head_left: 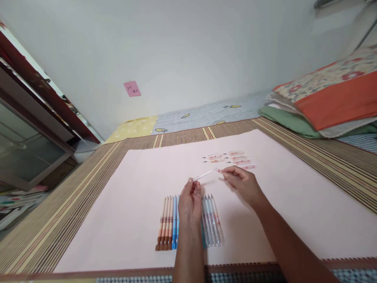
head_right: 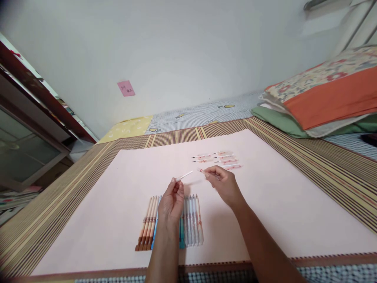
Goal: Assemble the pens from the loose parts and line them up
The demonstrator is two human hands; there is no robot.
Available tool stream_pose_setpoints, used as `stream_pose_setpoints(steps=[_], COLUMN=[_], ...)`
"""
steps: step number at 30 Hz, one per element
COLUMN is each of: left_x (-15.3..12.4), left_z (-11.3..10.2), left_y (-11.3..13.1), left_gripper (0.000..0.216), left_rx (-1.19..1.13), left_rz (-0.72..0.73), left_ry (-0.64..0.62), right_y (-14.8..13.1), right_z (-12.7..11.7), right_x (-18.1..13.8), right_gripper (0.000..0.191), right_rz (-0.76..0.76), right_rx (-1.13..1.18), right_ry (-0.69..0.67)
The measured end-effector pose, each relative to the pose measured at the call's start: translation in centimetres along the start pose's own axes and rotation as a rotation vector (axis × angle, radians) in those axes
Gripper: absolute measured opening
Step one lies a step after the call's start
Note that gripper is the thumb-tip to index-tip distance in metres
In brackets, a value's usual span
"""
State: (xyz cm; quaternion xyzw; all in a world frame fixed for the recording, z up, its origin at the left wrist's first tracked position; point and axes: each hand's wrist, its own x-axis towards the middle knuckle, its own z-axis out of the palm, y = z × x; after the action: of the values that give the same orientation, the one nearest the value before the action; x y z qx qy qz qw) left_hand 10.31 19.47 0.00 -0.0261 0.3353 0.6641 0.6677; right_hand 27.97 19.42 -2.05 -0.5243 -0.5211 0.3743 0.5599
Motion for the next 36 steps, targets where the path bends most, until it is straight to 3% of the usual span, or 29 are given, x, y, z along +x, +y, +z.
stream_pose_setpoints(steps=[18,28,32,36], left_x=[0.5,-0.1,-0.2,0.1], left_z=[-0.8,-0.6,-0.6,-0.9], left_y=[-0.1,-0.3,-0.2,0.0], left_gripper=[0.011,0.043,0.047,0.045], left_rx=[0.192,0.368,0.408,0.425], left_rz=[0.117,0.149,0.140,0.146], left_ry=[-0.097,-0.138,-0.125,-0.112], right_y=[-3.1,-3.5,-3.4,-3.3], right_z=[-0.6,0.2,0.4,0.4], right_x=[-1.0,-1.3,-1.4,-1.5], right_gripper=[0.018,0.016,0.016,0.015], right_rz=[-0.203,-0.256,-0.241,-0.323], right_rx=[-0.205,-0.279,-0.284,-0.419], right_ry=[-0.045,-0.187,-0.215,-0.245])
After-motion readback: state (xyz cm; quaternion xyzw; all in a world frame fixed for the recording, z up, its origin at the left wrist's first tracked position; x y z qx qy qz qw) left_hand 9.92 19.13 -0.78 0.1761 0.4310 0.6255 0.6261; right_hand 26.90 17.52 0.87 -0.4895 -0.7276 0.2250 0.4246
